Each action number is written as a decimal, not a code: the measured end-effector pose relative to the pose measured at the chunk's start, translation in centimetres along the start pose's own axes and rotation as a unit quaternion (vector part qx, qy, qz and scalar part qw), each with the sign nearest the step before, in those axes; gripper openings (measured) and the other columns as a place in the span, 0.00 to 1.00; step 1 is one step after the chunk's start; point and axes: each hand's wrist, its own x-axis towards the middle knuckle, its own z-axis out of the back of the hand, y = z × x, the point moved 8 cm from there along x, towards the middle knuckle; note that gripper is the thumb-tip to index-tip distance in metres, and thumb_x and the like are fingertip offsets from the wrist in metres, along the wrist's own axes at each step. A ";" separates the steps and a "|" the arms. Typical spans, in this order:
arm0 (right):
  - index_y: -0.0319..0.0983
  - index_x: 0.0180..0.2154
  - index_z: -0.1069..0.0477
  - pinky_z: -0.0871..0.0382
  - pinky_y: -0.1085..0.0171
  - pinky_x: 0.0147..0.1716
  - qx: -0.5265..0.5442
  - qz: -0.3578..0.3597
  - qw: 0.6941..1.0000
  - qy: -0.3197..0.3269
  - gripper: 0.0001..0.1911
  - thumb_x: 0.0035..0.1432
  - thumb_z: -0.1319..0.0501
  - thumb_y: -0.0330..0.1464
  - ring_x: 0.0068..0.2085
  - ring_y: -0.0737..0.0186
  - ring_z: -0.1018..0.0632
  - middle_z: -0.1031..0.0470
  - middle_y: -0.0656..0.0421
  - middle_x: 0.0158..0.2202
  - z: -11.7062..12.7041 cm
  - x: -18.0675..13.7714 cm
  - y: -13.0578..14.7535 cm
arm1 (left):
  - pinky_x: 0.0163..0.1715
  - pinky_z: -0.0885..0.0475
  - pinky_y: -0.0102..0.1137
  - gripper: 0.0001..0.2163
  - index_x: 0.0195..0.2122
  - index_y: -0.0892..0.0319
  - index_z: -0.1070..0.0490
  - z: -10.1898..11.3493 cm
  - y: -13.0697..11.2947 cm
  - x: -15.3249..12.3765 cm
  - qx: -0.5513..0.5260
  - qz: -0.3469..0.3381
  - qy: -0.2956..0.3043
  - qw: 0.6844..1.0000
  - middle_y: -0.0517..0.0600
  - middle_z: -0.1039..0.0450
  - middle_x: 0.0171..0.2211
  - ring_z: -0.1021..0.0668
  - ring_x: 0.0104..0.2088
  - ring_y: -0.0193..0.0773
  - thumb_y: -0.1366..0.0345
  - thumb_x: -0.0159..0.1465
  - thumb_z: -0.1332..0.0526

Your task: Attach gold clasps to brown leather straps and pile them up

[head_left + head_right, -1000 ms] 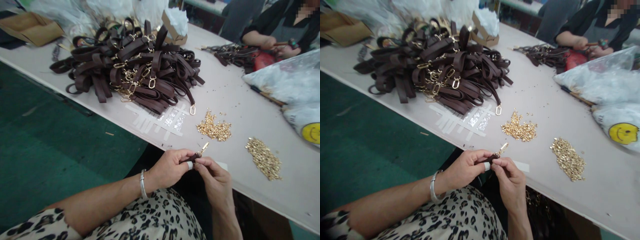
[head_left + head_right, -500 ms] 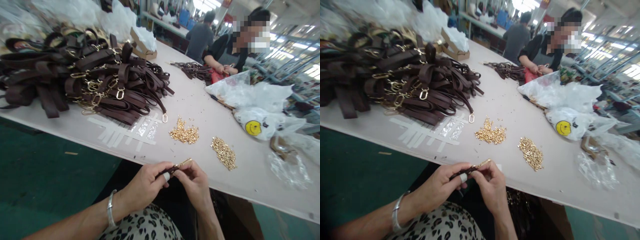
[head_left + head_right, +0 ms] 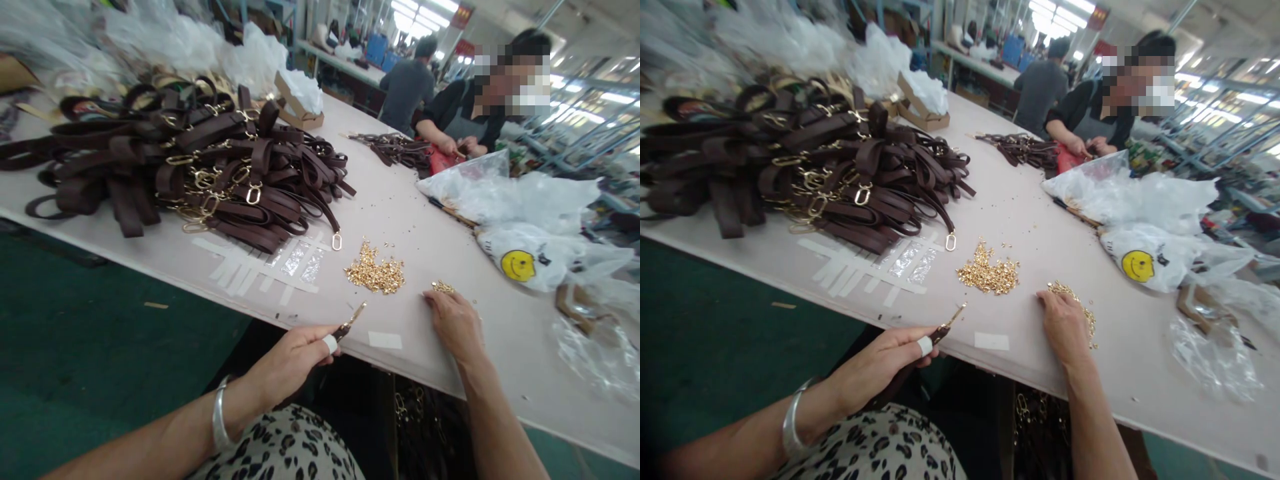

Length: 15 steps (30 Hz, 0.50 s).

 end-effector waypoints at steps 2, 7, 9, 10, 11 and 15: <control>0.42 0.40 0.22 0.31 0.52 0.47 0.001 -0.002 1.000 0.002 0.14 0.62 0.46 0.36 0.44 0.50 0.24 0.19 0.52 0.39 0.0 0.2 -0.6 | 0.44 0.31 0.32 0.14 0.47 0.59 0.21 0.0 0.0 0.1 -0.026 -0.007 0.000 1.000 0.49 0.22 0.38 0.25 0.39 0.38 0.63 0.63 0.41; 0.41 0.37 0.23 0.29 0.49 0.41 0.019 -0.028 0.999 -0.016 0.14 0.58 0.44 0.40 0.41 0.47 0.22 0.20 0.50 0.37 0.5 0.0 -1.2 | 0.52 0.31 0.34 0.17 0.46 0.59 0.21 0.1 0.3 0.6 -0.136 -0.034 -0.013 0.990 0.50 0.19 0.42 0.21 0.45 0.38 0.71 0.54 0.34; 0.41 0.39 0.24 0.28 0.51 0.40 0.070 -0.048 0.996 -0.041 0.14 0.60 0.43 0.42 0.38 0.50 0.21 0.20 0.51 0.37 0.8 -1.0 0.5 | 0.40 0.27 0.30 0.16 0.43 0.61 0.21 0.4 1.0 0.9 -0.148 -0.009 -0.041 0.988 0.49 0.20 0.36 0.21 0.36 0.34 0.73 0.51 0.32; 0.40 0.40 0.24 0.27 0.53 0.39 0.129 -0.068 0.988 -0.057 0.14 0.60 0.41 0.42 0.37 0.53 0.21 0.20 0.51 0.37 0.9 -1.8 1.7 | 0.34 0.27 0.28 0.15 0.41 0.62 0.21 0.6 1.3 1.0 -0.144 0.005 -0.062 0.988 0.48 0.20 0.33 0.22 0.31 0.32 0.74 0.50 0.32; 0.40 0.40 0.25 0.26 0.55 0.38 0.204 -0.091 0.972 -0.074 0.14 0.59 0.39 0.43 0.36 0.55 0.20 0.20 0.52 0.37 1.0 -2.7 3.2 | 0.29 0.29 0.26 0.14 0.39 0.63 0.22 0.9 1.5 1.0 -0.141 0.013 -0.080 0.987 0.47 0.22 0.30 0.24 0.27 0.31 0.74 0.50 0.32; 0.40 0.38 0.25 0.25 0.60 0.39 0.431 -0.107 0.890 -0.099 0.11 0.55 0.31 0.38 0.38 0.59 0.20 0.20 0.56 0.37 0.5 -6.1 11.5 | 0.25 0.30 0.25 0.11 0.36 0.65 0.24 0.9 1.4 1.4 -0.134 0.001 -0.098 0.986 0.47 0.23 0.27 0.26 0.24 0.29 0.73 0.51 0.31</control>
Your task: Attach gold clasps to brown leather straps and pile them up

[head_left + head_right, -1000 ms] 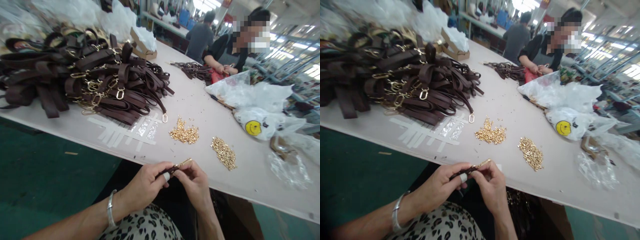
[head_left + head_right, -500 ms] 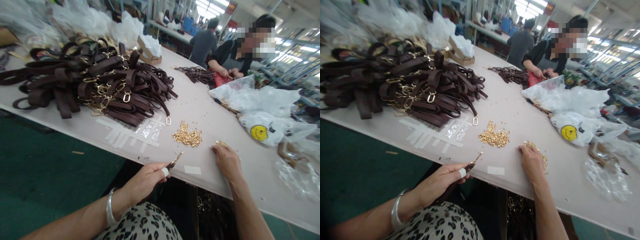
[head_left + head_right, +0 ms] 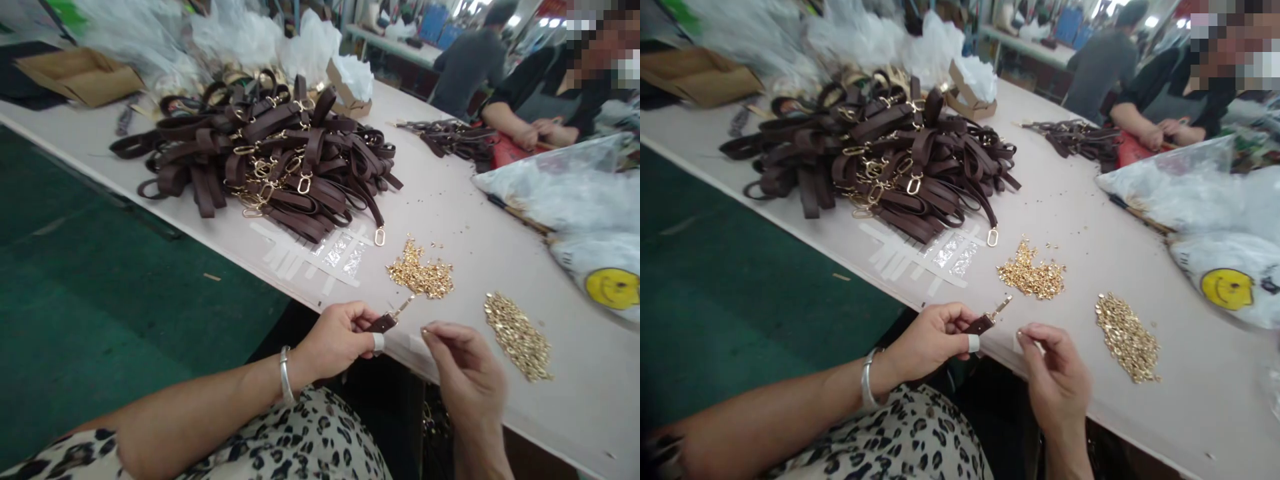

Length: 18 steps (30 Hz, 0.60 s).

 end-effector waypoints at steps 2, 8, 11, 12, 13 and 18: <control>0.41 0.38 0.26 0.25 0.62 0.40 0.032 0.030 0.999 0.015 0.07 0.57 0.32 0.34 0.40 0.60 0.20 0.21 0.58 0.36 -2.6 -1.8 2.2 | 0.27 0.30 0.25 0.10 0.36 0.64 0.24 -0.1 -0.1 0.0 0.012 -0.019 0.000 1.000 0.48 0.23 0.29 0.25 0.26 0.30 0.72 0.51 0.30; 0.43 0.40 0.26 0.26 0.68 0.40 0.013 0.087 0.996 0.013 0.08 0.59 0.34 0.27 0.41 0.66 0.21 0.21 0.60 0.38 -4.5 -2.9 4.1 | 0.34 0.29 0.27 0.08 0.37 0.63 0.22 -0.5 -0.6 -0.4 0.048 -0.073 -0.003 0.996 0.49 0.21 0.33 0.24 0.32 0.32 0.71 0.55 0.31; 0.43 0.39 0.27 0.26 0.66 0.41 -0.007 0.115 0.993 0.012 0.08 0.59 0.34 0.26 0.40 0.65 0.21 0.21 0.61 0.38 -4.2 -2.9 4.7 | 0.34 0.30 0.26 0.06 0.37 0.62 0.21 -0.6 -0.9 -0.7 0.061 -0.097 -0.003 0.993 0.49 0.21 0.33 0.24 0.32 0.32 0.70 0.57 0.31; 0.43 0.38 0.27 0.26 0.65 0.42 -0.011 0.122 0.992 0.015 0.07 0.59 0.35 0.25 0.40 0.65 0.20 0.21 0.61 0.38 -4.2 -3.0 4.9 | 0.34 0.30 0.26 0.06 0.36 0.62 0.21 -0.6 -1.1 -0.8 0.065 -0.103 -0.003 0.993 0.49 0.21 0.33 0.24 0.32 0.32 0.71 0.57 0.32; 0.43 0.38 0.27 0.26 0.64 0.42 -0.015 0.127 0.992 0.018 0.07 0.59 0.35 0.25 0.40 0.64 0.20 0.21 0.61 0.38 -4.3 -3.1 5.1 | 0.35 0.29 0.26 0.05 0.36 0.62 0.21 -0.5 -1.2 -0.9 0.072 -0.109 -0.004 0.991 0.49 0.21 0.33 0.24 0.32 0.32 0.71 0.57 0.32; 0.43 0.36 0.27 0.25 0.61 0.40 -0.025 0.104 0.994 -0.006 0.04 0.59 0.35 0.28 0.38 0.61 0.20 0.20 0.60 0.37 -4.4 -3.5 5.1 | 0.36 0.29 0.27 0.05 0.36 0.61 0.20 -0.4 -1.7 -1.4 0.095 -0.139 -0.013 0.986 0.50 0.20 0.34 0.23 0.34 0.34 0.72 0.58 0.33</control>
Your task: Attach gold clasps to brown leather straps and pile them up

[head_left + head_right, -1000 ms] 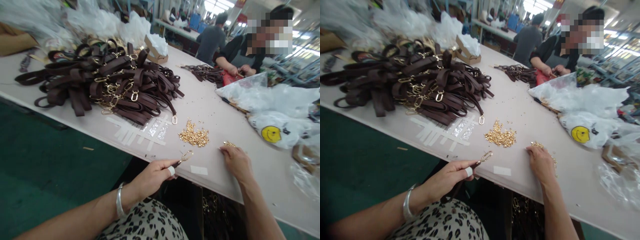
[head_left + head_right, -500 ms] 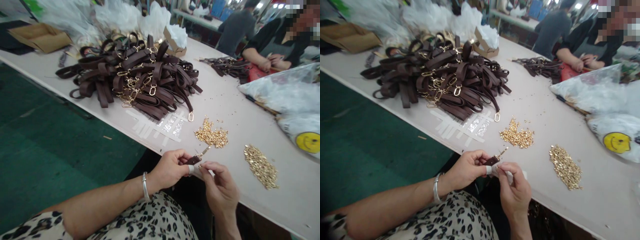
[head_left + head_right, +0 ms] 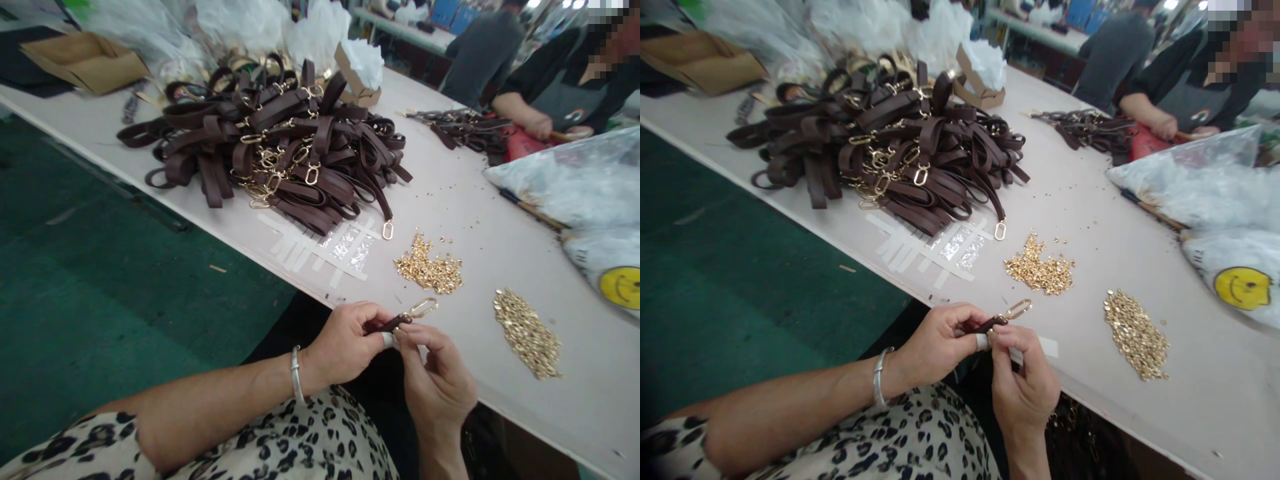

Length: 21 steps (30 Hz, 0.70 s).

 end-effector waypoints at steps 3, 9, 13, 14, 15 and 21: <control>0.43 0.37 0.26 0.25 0.61 0.40 -0.001 -0.024 1.000 -0.014 0.04 0.58 0.34 0.31 0.39 0.60 0.19 0.20 0.59 0.38 0.0 -0.3 -0.3 | 0.36 0.28 0.28 0.05 0.36 0.62 0.21 0.1 0.1 -0.3 -0.012 -0.005 -0.013 1.000 0.50 0.20 0.34 0.23 0.34 0.35 0.72 0.58 0.33; 0.42 0.38 0.26 0.24 0.63 0.41 0.053 -0.072 0.995 -0.040 0.06 0.57 0.32 0.31 0.39 0.62 0.20 0.22 0.59 0.37 0.0 -0.8 -0.5 | 0.40 0.29 0.29 0.10 0.40 0.61 0.20 0.1 -1.2 -0.9 0.083 -0.067 -0.008 0.994 0.50 0.21 0.36 0.22 0.37 0.37 0.77 0.59 0.37; 0.42 0.40 0.28 0.24 0.65 0.36 0.137 -0.181 0.971 -0.073 0.13 0.53 0.29 0.32 0.36 0.64 0.21 0.23 0.60 0.36 0.0 -1.3 -2.2 | 0.40 0.30 0.29 0.10 0.39 0.61 0.20 0.2 -1.9 -0.9 0.126 -0.091 0.004 0.988 0.50 0.22 0.34 0.23 0.35 0.36 0.76 0.59 0.37; 0.42 0.41 0.29 0.24 0.65 0.36 0.156 -0.204 0.963 -0.077 0.15 0.53 0.29 0.32 0.36 0.64 0.21 0.23 0.60 0.37 -0.1 -1.4 -2.8 | 0.40 0.30 0.29 0.09 0.39 0.61 0.20 0.1 -1.9 -0.9 0.122 -0.087 0.009 0.989 0.50 0.22 0.34 0.23 0.36 0.36 0.75 0.59 0.36; 0.43 0.42 0.30 0.24 0.65 0.37 0.178 -0.225 0.955 -0.077 0.16 0.52 0.29 0.33 0.37 0.64 0.21 0.23 0.61 0.37 -0.2 -1.5 -3.3 | 0.41 0.29 0.29 0.08 0.39 0.61 0.20 0.0 -1.7 -0.8 0.109 -0.077 0.019 0.991 0.50 0.21 0.35 0.23 0.36 0.37 0.73 0.60 0.36; 0.46 0.45 0.30 0.22 0.63 0.34 0.245 -0.241 0.937 -0.059 0.19 0.52 0.29 0.37 0.35 0.62 0.20 0.24 0.62 0.34 -0.4 -1.9 -4.1 | 0.40 0.26 0.31 0.09 0.37 0.60 0.20 -1.1 0.5 -0.8 -0.016 0.045 0.059 0.997 0.50 0.20 0.34 0.21 0.36 0.40 0.61 0.59 0.32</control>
